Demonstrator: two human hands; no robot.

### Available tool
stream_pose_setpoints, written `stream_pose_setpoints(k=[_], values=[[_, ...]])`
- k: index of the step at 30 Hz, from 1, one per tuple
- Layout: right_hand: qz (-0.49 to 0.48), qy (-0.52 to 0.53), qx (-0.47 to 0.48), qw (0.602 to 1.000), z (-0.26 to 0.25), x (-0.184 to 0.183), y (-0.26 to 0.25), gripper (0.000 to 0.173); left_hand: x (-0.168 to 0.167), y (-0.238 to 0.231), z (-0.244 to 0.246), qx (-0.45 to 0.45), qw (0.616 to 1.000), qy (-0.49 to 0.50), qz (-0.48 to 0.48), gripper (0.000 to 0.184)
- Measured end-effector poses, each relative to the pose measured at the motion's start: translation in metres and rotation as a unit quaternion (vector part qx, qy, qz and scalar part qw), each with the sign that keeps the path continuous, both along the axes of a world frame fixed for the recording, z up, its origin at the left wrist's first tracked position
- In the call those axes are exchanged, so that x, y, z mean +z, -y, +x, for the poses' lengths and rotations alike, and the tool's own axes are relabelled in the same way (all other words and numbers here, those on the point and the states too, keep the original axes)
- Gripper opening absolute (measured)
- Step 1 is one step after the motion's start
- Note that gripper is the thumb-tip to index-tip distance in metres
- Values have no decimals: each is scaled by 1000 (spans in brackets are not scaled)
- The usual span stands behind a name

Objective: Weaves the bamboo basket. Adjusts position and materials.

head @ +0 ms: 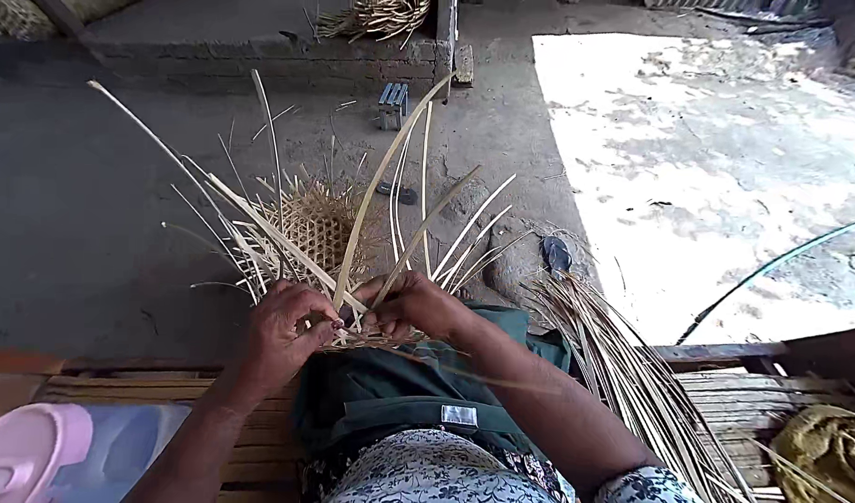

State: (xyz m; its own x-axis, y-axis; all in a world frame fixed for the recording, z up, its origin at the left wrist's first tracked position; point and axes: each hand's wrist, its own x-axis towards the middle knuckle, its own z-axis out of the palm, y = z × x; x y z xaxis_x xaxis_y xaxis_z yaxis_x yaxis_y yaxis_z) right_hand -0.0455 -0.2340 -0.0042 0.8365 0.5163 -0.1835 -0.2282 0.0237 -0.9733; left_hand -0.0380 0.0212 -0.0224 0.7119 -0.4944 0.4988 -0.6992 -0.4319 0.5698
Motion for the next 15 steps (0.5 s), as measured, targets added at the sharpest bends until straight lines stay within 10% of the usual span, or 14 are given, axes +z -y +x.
stream_pose_setpoints(k=[5,11,15], values=[[99,35,58,993,9,-21,7,16,-7,3,11,-15,997,-50,-59,10],[130,57,-95,985,-4,-25,-7,21,10,21,-5,87,972,137,169,30],[110,77,-223,965,-18,-23,-22,12,16,13,-6,94,981,56,162,27]])
